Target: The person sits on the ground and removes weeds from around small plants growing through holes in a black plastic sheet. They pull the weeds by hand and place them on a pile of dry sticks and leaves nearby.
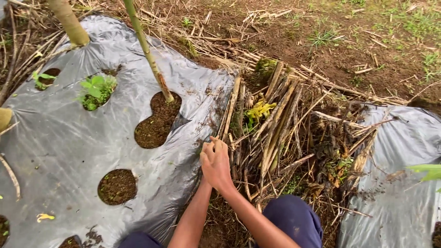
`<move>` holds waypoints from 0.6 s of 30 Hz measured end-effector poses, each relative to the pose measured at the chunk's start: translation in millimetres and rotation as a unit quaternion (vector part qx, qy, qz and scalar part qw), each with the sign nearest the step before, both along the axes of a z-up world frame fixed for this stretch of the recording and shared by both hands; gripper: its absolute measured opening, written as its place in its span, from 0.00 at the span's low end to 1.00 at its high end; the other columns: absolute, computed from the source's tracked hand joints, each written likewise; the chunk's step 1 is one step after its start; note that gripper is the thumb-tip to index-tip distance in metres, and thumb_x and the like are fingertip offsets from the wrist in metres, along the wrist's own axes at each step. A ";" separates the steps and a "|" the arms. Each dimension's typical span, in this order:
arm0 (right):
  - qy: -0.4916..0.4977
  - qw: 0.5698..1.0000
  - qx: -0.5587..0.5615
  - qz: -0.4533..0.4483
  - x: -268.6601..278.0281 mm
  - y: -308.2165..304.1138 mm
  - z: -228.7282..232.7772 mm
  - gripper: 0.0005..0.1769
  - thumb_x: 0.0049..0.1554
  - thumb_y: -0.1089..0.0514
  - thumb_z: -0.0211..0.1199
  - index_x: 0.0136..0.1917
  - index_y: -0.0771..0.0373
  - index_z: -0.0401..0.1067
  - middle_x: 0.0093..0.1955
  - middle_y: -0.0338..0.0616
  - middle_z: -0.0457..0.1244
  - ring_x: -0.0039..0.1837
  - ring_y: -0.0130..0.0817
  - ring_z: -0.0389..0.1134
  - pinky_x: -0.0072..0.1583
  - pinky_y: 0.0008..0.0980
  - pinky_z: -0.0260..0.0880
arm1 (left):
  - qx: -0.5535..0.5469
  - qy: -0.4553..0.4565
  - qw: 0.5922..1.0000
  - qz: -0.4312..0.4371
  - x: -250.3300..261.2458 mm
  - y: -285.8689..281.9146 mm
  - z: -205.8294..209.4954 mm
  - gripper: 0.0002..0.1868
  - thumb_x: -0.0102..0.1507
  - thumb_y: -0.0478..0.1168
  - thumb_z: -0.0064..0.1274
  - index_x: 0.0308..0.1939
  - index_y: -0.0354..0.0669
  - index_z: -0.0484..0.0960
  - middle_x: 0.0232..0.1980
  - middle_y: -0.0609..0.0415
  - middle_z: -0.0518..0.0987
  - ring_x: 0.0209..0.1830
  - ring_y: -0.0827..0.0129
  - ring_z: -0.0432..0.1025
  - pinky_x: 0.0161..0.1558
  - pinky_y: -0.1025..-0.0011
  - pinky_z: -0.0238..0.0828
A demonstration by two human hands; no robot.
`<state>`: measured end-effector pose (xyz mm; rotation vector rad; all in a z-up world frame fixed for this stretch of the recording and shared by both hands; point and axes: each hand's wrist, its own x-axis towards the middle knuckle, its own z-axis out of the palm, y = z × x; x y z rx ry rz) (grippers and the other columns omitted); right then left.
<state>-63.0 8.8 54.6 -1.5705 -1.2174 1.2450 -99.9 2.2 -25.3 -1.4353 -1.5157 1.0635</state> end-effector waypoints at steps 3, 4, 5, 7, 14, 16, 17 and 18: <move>0.011 0.999 0.020 0.024 6.2 -7.4 3.3 0.28 0.63 0.63 0.49 0.75 0.74 0.54 0.71 0.71 0.52 0.73 0.69 0.57 0.69 0.70 0.62 | 0.035 -0.304 0.951 -0.033 0.2 -5.3 13.9 0.31 0.68 0.44 0.57 0.75 0.54 0.67 0.65 0.55 0.74 0.64 0.71 0.70 0.65 0.65 0.69; 0.021 0.999 0.032 0.039 4.3 -9.1 4.9 0.28 0.63 0.63 0.49 0.74 0.74 0.55 0.70 0.72 0.52 0.73 0.71 0.57 0.69 0.73 0.61 | 0.052 -0.263 0.963 -0.009 2.1 -0.4 7.8 0.32 0.67 0.43 0.59 0.75 0.54 0.67 0.65 0.53 0.71 0.64 0.68 0.69 0.64 0.60 0.71; 0.030 0.997 0.044 0.053 1.8 -10.9 7.1 0.27 0.63 0.63 0.49 0.73 0.74 0.56 0.70 0.73 0.51 0.73 0.74 0.57 0.68 0.75 0.61 | 0.069 -0.220 0.973 0.014 3.2 4.3 2.2 0.32 0.66 0.42 0.60 0.74 0.54 0.67 0.66 0.51 0.68 0.64 0.64 0.68 0.63 0.56 0.73; 0.043 0.995 0.057 0.074 -6.6 -11.7 9.6 0.26 0.62 0.63 0.50 0.73 0.74 0.57 0.69 0.74 0.51 0.72 0.77 0.56 0.67 0.78 0.61 | 0.068 -0.307 0.949 0.024 -13.8 9.6 -31.9 0.31 0.66 0.43 0.59 0.73 0.56 0.68 0.66 0.53 0.68 0.65 0.64 0.67 0.63 0.56 0.73; 0.029 0.987 0.028 0.154 -41.4 -9.9 -0.1 0.23 0.63 0.63 0.50 0.70 0.70 0.62 0.69 0.67 0.54 0.73 0.67 0.60 0.69 0.70 0.64 | 0.078 -0.826 0.556 0.056 -143.3 12.5 -141.4 0.23 0.70 0.48 0.48 0.70 0.69 0.72 0.68 0.66 0.68 0.71 0.64 0.65 0.63 0.61 0.74; 0.016 0.985 0.014 0.171 -55.0 -6.6 -13.8 0.22 0.64 0.62 0.50 0.70 0.69 0.63 0.68 0.65 0.56 0.73 0.65 0.61 0.69 0.68 0.65 | 0.099 -0.819 0.562 0.063 -172.9 4.5 -146.6 0.22 0.69 0.46 0.47 0.68 0.72 0.75 0.64 0.69 0.71 0.67 0.68 0.68 0.63 0.63 0.73; 0.003 0.984 0.001 0.180 -63.2 -4.8 -20.9 0.22 0.64 0.61 0.50 0.70 0.69 0.64 0.67 0.63 0.57 0.73 0.62 0.62 0.69 0.65 0.66 | 0.114 -0.812 0.569 0.066 -188.7 0.2 -149.4 0.22 0.69 0.44 0.45 0.65 0.75 0.77 0.60 0.73 0.74 0.63 0.72 0.71 0.63 0.65 0.72; 0.003 0.982 0.001 0.189 -70.1 -3.6 -31.1 0.22 0.64 0.61 0.50 0.70 0.69 0.64 0.67 0.63 0.57 0.73 0.62 0.62 0.69 0.65 0.66 | 0.121 -0.811 0.568 0.071 -199.9 -8.5 -128.6 0.22 0.69 0.44 0.45 0.65 0.75 0.77 0.60 0.73 0.74 0.63 0.72 0.71 0.63 0.65 0.72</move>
